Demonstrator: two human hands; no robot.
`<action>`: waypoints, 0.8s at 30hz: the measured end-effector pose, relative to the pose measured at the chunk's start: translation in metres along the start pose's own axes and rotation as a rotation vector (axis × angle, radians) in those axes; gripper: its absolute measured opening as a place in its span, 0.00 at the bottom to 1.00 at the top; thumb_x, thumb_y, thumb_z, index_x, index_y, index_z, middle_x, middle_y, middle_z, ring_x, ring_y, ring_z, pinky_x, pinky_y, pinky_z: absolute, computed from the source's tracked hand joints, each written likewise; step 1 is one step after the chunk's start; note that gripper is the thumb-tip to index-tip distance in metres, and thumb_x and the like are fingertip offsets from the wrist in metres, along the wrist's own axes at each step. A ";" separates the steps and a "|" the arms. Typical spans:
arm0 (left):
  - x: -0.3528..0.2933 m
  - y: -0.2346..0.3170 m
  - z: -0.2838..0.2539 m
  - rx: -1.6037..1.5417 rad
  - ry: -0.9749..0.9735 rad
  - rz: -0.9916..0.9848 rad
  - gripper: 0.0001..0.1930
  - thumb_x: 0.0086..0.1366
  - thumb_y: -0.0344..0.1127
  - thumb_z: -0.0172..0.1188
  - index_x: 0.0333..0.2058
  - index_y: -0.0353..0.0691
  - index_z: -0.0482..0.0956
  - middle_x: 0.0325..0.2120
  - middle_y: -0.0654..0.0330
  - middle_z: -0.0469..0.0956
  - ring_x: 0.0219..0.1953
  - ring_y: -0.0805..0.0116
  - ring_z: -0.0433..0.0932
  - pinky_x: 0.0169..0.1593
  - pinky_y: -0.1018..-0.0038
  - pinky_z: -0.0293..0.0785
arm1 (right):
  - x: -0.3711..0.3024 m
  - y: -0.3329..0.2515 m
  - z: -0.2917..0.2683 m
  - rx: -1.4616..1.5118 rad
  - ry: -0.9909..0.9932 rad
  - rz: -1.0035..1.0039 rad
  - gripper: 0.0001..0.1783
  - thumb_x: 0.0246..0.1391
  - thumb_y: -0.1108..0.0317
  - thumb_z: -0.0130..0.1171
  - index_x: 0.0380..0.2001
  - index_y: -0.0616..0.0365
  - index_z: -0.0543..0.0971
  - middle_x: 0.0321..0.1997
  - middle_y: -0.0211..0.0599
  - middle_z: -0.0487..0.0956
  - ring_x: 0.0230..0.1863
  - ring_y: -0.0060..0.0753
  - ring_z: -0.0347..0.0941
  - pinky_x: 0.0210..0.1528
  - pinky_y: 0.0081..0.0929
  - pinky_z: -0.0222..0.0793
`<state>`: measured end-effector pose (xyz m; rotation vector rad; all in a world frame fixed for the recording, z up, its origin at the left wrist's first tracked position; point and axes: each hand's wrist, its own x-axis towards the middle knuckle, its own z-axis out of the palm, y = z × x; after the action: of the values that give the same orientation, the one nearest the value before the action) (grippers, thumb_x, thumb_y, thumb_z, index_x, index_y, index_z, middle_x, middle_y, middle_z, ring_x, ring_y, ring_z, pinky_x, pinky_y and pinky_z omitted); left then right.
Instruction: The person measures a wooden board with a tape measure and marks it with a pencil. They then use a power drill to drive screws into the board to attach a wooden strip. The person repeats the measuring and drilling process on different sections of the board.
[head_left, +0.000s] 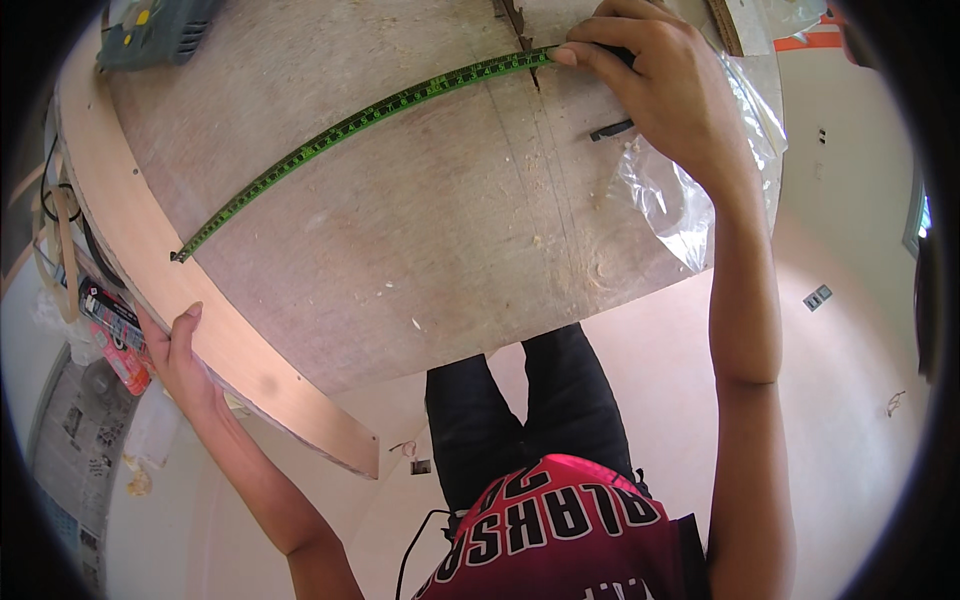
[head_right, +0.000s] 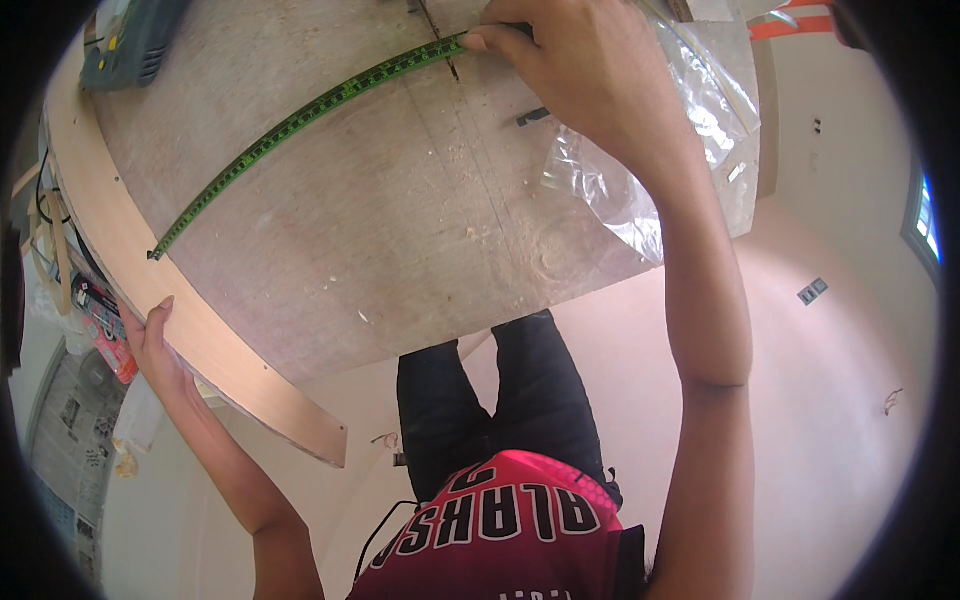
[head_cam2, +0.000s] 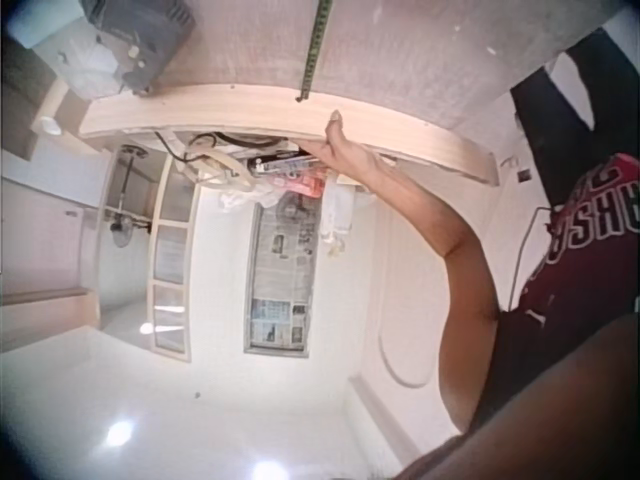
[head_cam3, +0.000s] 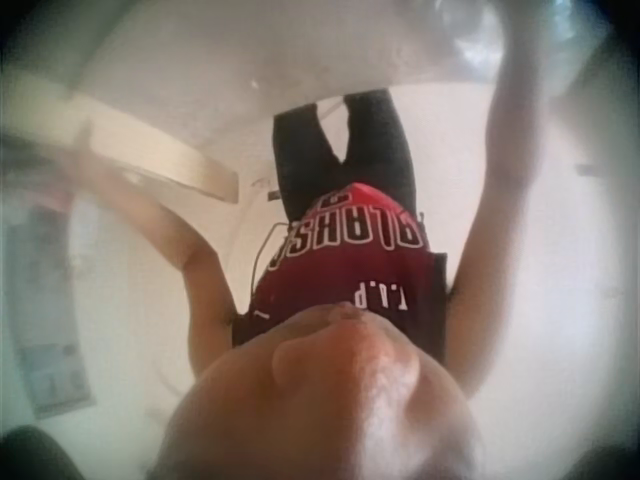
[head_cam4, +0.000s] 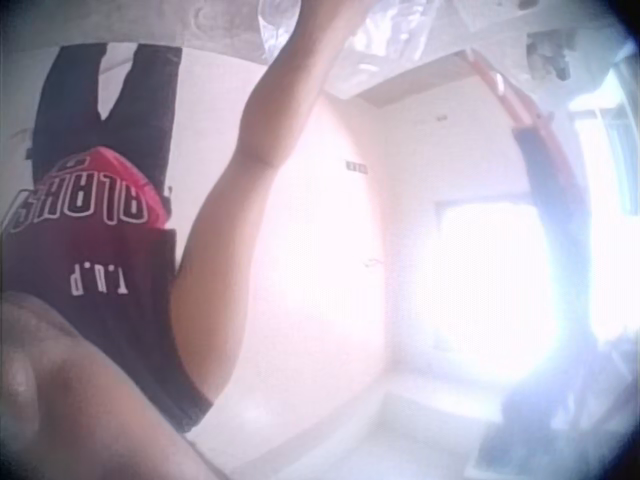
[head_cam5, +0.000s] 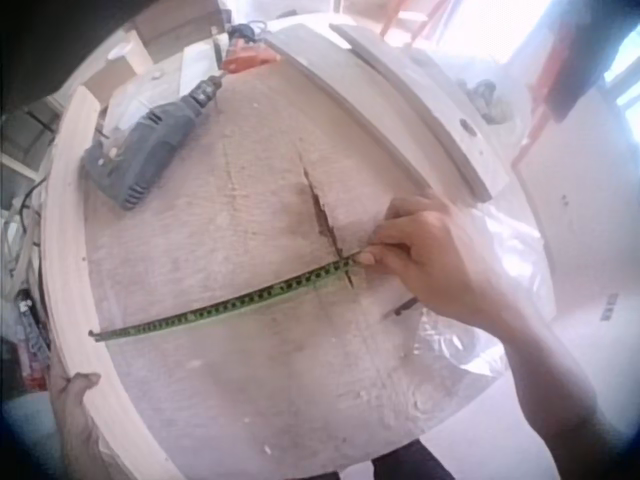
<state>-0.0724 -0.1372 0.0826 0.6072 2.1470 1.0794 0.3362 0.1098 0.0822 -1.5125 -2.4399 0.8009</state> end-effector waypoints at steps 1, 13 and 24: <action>-0.002 0.001 0.002 -0.005 0.009 -0.010 0.39 0.61 0.23 0.61 0.72 0.33 0.61 0.61 0.53 0.73 0.60 0.64 0.74 0.65 0.71 0.67 | 0.000 -0.001 -0.001 0.008 -0.009 0.012 0.09 0.57 0.68 0.67 0.33 0.62 0.88 0.34 0.40 0.80 0.38 0.42 0.77 0.43 0.36 0.73; -0.002 0.003 0.004 -0.010 0.020 -0.037 0.38 0.61 0.24 0.63 0.71 0.33 0.62 0.60 0.54 0.74 0.59 0.64 0.74 0.64 0.72 0.67 | 0.001 -0.003 -0.004 -0.009 -0.028 0.017 0.09 0.58 0.67 0.66 0.33 0.62 0.88 0.34 0.39 0.81 0.40 0.40 0.77 0.45 0.35 0.73; 0.033 0.031 0.009 0.169 -0.068 0.191 0.39 0.65 0.27 0.68 0.71 0.31 0.59 0.66 0.51 0.68 0.68 0.61 0.66 0.72 0.69 0.55 | 0.000 0.010 0.008 -0.130 -0.014 -0.031 0.15 0.61 0.58 0.66 0.38 0.60 0.89 0.39 0.36 0.81 0.39 0.39 0.79 0.46 0.34 0.74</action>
<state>-0.0849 -0.0946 0.0931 0.9301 2.1688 0.9659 0.3404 0.1104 0.0699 -1.5121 -2.5643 0.6614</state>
